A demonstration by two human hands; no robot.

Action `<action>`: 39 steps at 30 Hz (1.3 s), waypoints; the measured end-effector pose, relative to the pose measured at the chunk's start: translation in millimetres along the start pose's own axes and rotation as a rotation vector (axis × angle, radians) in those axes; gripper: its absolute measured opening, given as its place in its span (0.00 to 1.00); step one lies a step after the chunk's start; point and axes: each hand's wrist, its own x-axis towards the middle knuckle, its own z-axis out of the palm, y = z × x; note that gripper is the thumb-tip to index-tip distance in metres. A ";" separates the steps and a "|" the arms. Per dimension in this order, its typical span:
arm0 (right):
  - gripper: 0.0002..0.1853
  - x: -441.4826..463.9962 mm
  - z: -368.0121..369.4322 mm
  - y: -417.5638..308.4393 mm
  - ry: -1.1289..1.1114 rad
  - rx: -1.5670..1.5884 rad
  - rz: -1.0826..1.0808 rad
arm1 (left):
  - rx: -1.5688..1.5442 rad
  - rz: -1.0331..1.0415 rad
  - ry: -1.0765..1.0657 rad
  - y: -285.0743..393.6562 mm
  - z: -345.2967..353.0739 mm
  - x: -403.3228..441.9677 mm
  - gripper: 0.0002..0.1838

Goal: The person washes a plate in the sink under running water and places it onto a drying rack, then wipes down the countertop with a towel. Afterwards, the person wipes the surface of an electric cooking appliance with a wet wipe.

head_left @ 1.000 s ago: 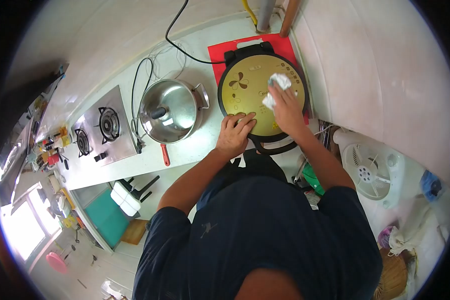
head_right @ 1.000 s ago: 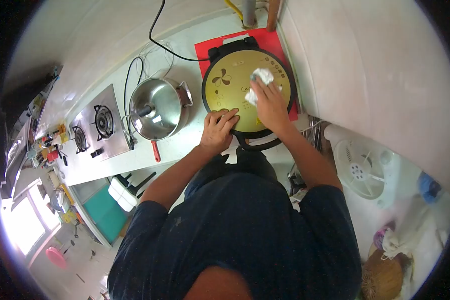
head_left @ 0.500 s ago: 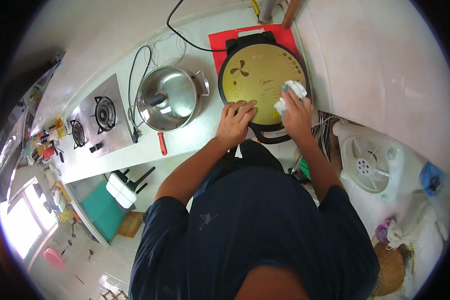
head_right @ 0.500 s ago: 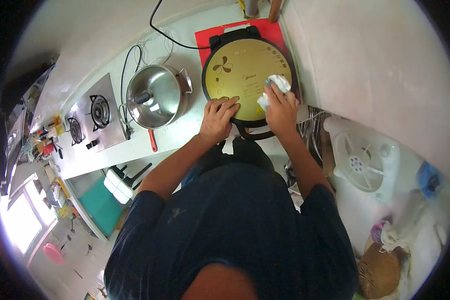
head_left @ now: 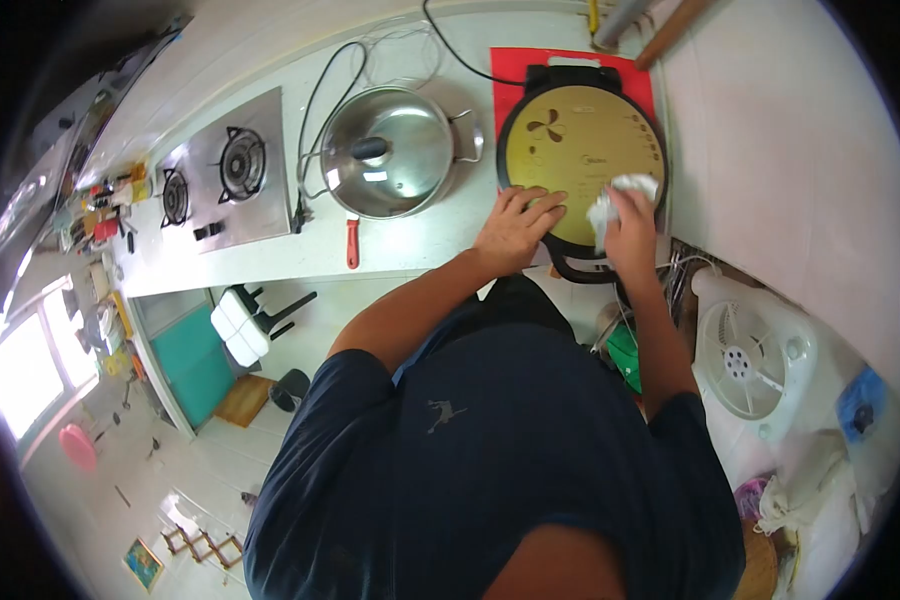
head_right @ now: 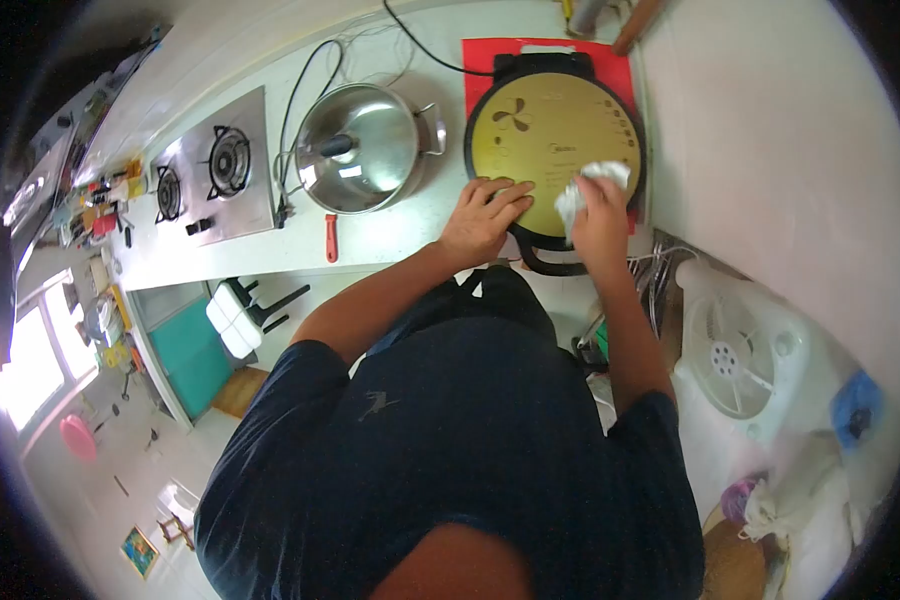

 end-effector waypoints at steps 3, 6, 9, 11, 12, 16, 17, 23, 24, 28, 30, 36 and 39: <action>0.25 -19.2 -0.4 1.1 -0.012 0.009 -0.076 | 0.002 0.011 0.016 0.2 -3.2 -0.7 0.33; 0.21 14.9 -11.9 16.9 0.088 -0.178 -0.079 | 0.002 -0.004 -0.016 0.9 -9.3 -1.3 0.35; 0.21 70.1 -6.1 54.1 0.128 -0.082 0.035 | -0.038 -0.011 -0.050 0.8 -12.2 -5.7 0.37; 0.20 72.8 9.7 38.3 0.130 -0.100 0.047 | -0.089 0.004 -0.054 5.2 -11.9 -8.5 0.39; 0.20 63.6 15.8 18.9 0.116 -0.124 -0.014 | -0.109 -0.021 -0.056 6.5 -12.9 -10.2 0.39; 0.19 -4.6 33.2 -36.9 -0.027 -0.020 -0.197 | -0.134 -0.067 0.042 4.9 -3.0 -25.8 0.33; 0.20 -20.2 30.4 -41.7 -0.060 -0.003 -0.283 | -0.107 -0.085 0.089 4.0 -2.0 -31.5 0.30; 0.23 -26.4 -7.2 26.5 0.147 -0.169 -0.023 | -0.030 -0.121 0.076 -0.9 -12.5 -51.0 0.30; 0.23 -17.0 -9.5 20.9 0.098 -0.073 0.091 | -0.036 -0.126 0.080 -1.8 -12.8 -51.4 0.30; 0.24 -8.4 26.1 -43.9 0.033 -0.071 -0.023 | -0.085 -0.188 0.142 -1.0 -17.2 -52.0 0.29; 0.20 -17.7 49.1 -66.5 -0.016 -0.005 -0.154 | -0.114 -0.216 0.140 0.0 -21.3 -55.7 0.28; 0.17 59.4 69.2 -85.7 -0.070 -0.139 -0.277 | -0.193 -0.293 0.063 2.5 -16.0 -74.9 0.23; 0.17 101.5 88.0 -88.4 0.031 -0.156 -0.275 | -0.184 -0.343 0.012 1.7 -7.5 -91.0 0.20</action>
